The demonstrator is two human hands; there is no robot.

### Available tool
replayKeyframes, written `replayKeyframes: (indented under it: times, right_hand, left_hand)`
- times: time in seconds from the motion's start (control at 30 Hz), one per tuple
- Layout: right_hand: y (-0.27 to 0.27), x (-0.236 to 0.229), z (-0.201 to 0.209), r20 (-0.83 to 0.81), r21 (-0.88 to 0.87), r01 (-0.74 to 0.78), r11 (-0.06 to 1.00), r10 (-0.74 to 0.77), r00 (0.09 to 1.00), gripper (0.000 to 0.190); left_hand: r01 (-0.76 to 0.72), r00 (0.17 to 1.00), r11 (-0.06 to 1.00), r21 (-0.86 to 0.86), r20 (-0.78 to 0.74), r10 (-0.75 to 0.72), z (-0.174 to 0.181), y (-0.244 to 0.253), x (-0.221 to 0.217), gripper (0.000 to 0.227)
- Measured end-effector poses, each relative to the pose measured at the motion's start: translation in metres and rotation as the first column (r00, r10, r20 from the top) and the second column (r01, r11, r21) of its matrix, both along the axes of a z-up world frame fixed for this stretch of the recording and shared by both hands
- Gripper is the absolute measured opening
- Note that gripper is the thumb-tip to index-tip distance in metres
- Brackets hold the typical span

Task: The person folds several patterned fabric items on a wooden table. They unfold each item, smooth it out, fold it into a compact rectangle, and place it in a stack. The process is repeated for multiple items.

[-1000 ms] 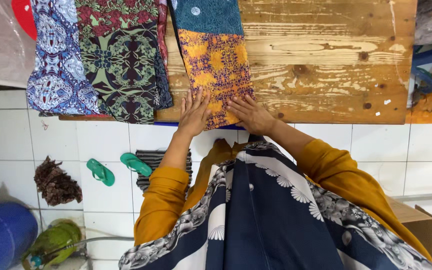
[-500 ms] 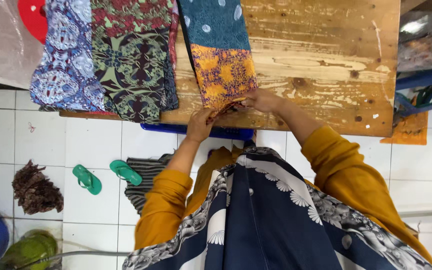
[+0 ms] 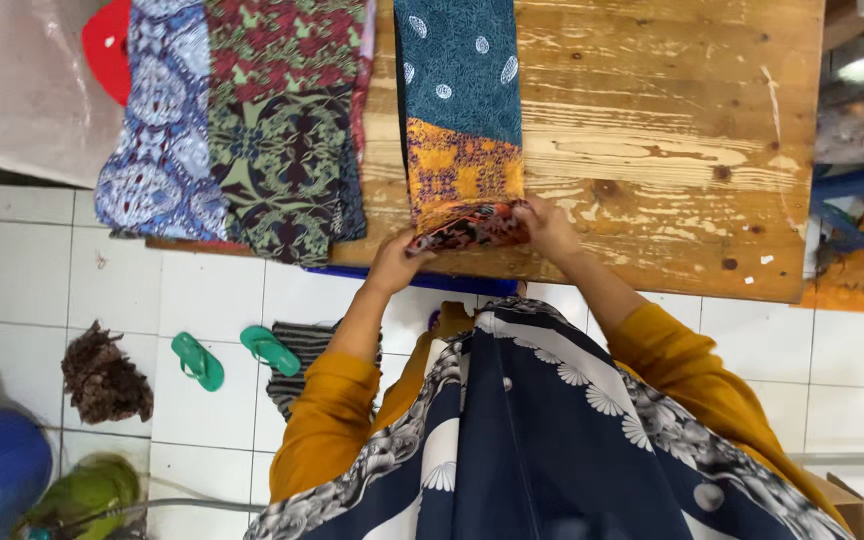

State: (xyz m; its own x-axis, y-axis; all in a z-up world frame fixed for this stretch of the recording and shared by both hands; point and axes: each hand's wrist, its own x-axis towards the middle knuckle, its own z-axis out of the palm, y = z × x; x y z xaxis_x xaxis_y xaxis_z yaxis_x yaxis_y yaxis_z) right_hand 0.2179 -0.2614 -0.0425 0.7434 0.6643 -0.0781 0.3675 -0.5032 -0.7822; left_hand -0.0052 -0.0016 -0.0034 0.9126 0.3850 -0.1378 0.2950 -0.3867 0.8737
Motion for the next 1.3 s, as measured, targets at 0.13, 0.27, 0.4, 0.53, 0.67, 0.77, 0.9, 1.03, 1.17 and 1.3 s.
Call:
replayKeyframes:
  times: [0.13,0.27,0.4,0.53,0.67,0.77,0.9,1.03,1.17,1.3]
  right_hand:
    - [0.012,-0.002,-0.024,0.080,-0.065,0.121,0.991,-0.115,0.990,0.028]
    - [0.026,0.004,-0.009,0.147,-0.050,0.141,0.989,-0.132,0.980,0.026]
    - [0.024,0.002,0.037,0.443,0.026,-0.005,1.000,-0.007,0.896,0.038]
    - [0.023,-0.015,0.069,0.383,-0.503,-0.485,0.715,0.688,0.617,0.043]
    - [0.031,-0.012,0.073,0.464,-0.497,-0.552,0.670,0.743,0.483,0.084]
    - [0.031,-0.012,0.063,0.416,-0.527,-0.586,0.615,0.788,0.453,0.083]
    - [0.032,0.003,0.057,0.410,-0.555,-0.604,0.572,0.820,0.400,0.076]
    - [0.031,0.003,0.060,0.387,-0.548,-0.611,0.572,0.821,0.421,0.077]
    - [0.030,-0.002,0.060,0.347,-0.494,-0.624,0.605,0.795,0.497,0.078]
    - [0.027,0.002,0.053,0.364,-0.468,-0.574,0.671,0.739,0.567,0.079]
  left_hand:
    - [-0.156,0.981,0.987,-0.043,0.107,0.159,-0.027,-0.007,0.005,0.040]
    - [-0.274,0.948,0.921,0.277,-0.086,0.308,-0.053,-0.016,0.029,0.044]
    - [-0.313,0.893,0.879,0.360,-0.203,0.401,-0.060,-0.015,0.038,0.049]
    - [-0.287,0.846,0.867,0.407,-0.317,0.429,-0.061,-0.016,0.042,0.056]
    - [-0.318,0.842,0.898,0.305,-0.344,0.415,-0.050,-0.010,0.047,0.057]
    - [-0.292,0.898,0.953,0.073,-0.321,0.300,-0.036,-0.004,0.032,0.053]
    - [-0.027,1.000,0.978,-0.208,-0.001,0.028,-0.013,0.014,0.034,0.082]
    - [0.058,0.997,0.960,-0.273,0.059,-0.044,-0.004,0.020,0.041,0.077]
    - [-0.152,0.972,0.988,0.012,-0.179,0.152,-0.009,0.015,0.039,0.043]
    - [-0.301,0.938,0.953,0.026,-0.172,0.301,-0.029,0.011,0.037,0.037]
